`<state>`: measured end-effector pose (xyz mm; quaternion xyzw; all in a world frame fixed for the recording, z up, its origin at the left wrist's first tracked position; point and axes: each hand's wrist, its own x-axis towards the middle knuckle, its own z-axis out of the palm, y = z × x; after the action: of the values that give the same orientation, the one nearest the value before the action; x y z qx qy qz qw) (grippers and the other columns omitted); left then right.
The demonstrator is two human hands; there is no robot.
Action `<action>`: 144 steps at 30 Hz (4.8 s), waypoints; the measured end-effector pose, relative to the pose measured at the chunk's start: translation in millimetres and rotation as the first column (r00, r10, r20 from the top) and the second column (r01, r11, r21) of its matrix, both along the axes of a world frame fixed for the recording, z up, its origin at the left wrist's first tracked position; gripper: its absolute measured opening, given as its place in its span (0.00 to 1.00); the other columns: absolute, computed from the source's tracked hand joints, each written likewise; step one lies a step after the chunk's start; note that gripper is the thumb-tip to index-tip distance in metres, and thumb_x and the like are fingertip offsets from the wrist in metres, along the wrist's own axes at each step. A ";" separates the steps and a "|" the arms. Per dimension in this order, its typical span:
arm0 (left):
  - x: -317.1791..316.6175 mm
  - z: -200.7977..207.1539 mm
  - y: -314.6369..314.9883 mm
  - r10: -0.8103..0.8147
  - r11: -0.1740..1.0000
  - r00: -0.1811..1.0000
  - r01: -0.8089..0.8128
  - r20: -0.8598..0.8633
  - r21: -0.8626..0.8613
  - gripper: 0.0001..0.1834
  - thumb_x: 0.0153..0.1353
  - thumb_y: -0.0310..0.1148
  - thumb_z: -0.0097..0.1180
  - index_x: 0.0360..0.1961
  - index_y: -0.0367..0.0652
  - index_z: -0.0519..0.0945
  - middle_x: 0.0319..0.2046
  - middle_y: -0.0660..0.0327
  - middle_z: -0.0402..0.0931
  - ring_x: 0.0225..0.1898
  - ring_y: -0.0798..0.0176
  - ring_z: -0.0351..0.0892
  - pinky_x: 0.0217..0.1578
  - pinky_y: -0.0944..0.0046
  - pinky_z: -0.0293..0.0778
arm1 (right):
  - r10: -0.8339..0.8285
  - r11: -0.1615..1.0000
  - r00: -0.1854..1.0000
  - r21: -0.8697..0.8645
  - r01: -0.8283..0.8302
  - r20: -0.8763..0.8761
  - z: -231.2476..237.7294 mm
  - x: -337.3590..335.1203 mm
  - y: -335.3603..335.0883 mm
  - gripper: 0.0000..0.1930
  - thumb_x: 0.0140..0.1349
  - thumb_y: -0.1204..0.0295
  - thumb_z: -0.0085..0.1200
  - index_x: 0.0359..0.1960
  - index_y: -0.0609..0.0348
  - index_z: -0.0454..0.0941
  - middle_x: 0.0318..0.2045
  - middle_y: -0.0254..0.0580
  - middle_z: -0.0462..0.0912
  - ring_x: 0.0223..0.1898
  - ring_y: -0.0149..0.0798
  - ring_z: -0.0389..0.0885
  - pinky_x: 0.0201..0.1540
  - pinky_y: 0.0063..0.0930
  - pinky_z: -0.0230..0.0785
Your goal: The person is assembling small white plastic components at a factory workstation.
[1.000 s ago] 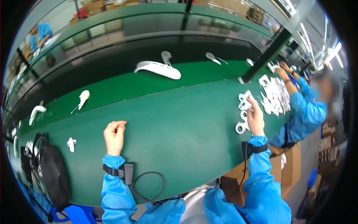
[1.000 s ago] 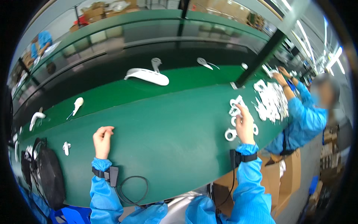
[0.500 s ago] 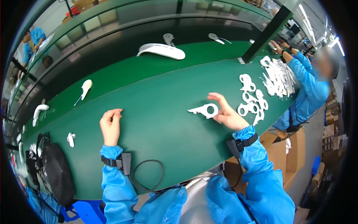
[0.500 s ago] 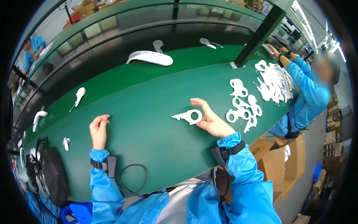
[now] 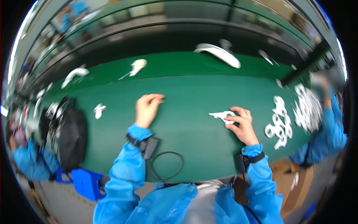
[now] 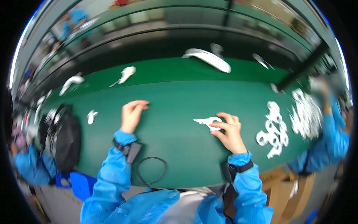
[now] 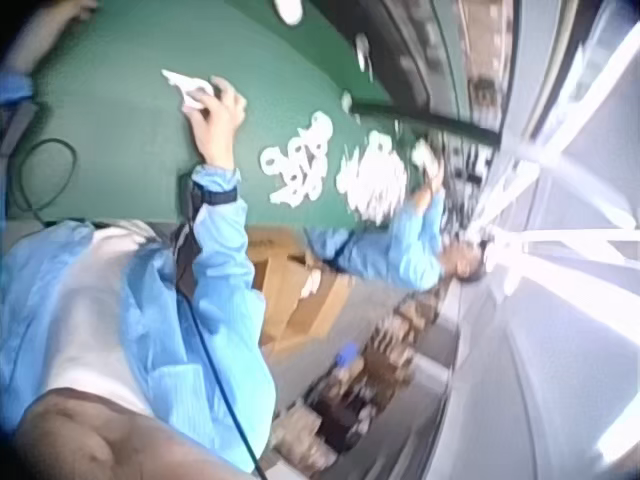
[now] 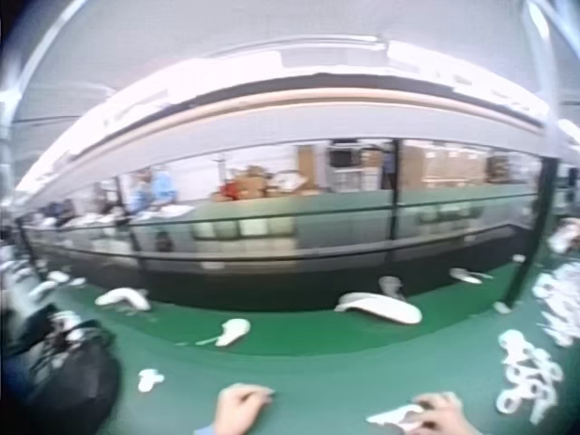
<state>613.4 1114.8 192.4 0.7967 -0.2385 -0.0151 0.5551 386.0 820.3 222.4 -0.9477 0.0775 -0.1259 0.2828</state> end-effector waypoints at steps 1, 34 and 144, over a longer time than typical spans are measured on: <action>6.7 5.2 -7.2 0.002 0.998 0.991 -0.010 -0.134 -0.062 0.12 0.60 0.31 0.50 0.36 0.38 0.85 0.26 0.59 0.83 0.31 0.67 0.79 0.35 0.67 0.73 | -0.076 0.994 0.997 0.076 0.078 -0.026 -1.5 12.2 9.0 0.13 0.44 0.71 0.68 0.35 0.45 0.86 0.51 0.34 0.75 0.53 0.43 0.66 0.56 0.37 0.54; 114.8 82.0 63.6 -0.435 0.393 0.721 -0.388 0.540 0.834 0.14 0.49 0.25 0.53 0.38 0.51 0.79 0.41 0.56 0.73 0.41 0.53 0.75 0.36 0.52 0.72 | -0.141 0.803 0.974 0.596 0.008 0.177 0.7 92.5 89.2 0.06 0.49 0.79 0.64 0.29 0.61 0.81 0.46 0.43 0.80 0.43 0.36 0.77 0.44 0.28 0.69; -11.5 94.6 33.5 -0.492 0.861 0.829 0.418 0.266 0.289 0.29 0.51 0.34 0.62 0.55 0.36 0.75 0.52 0.51 0.76 0.54 0.52 0.76 0.56 0.58 0.68 | 0.091 0.990 0.953 -0.129 -0.055 0.288 5.3 57.7 144.5 0.08 0.53 0.72 0.58 0.34 0.58 0.82 0.37 0.35 0.85 0.46 0.38 0.78 0.45 0.35 0.68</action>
<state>601.9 1148.4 286.9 0.7633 -0.5088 -0.0399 0.3960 443.7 964.8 227.7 -0.9360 -0.0082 -0.2588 0.2383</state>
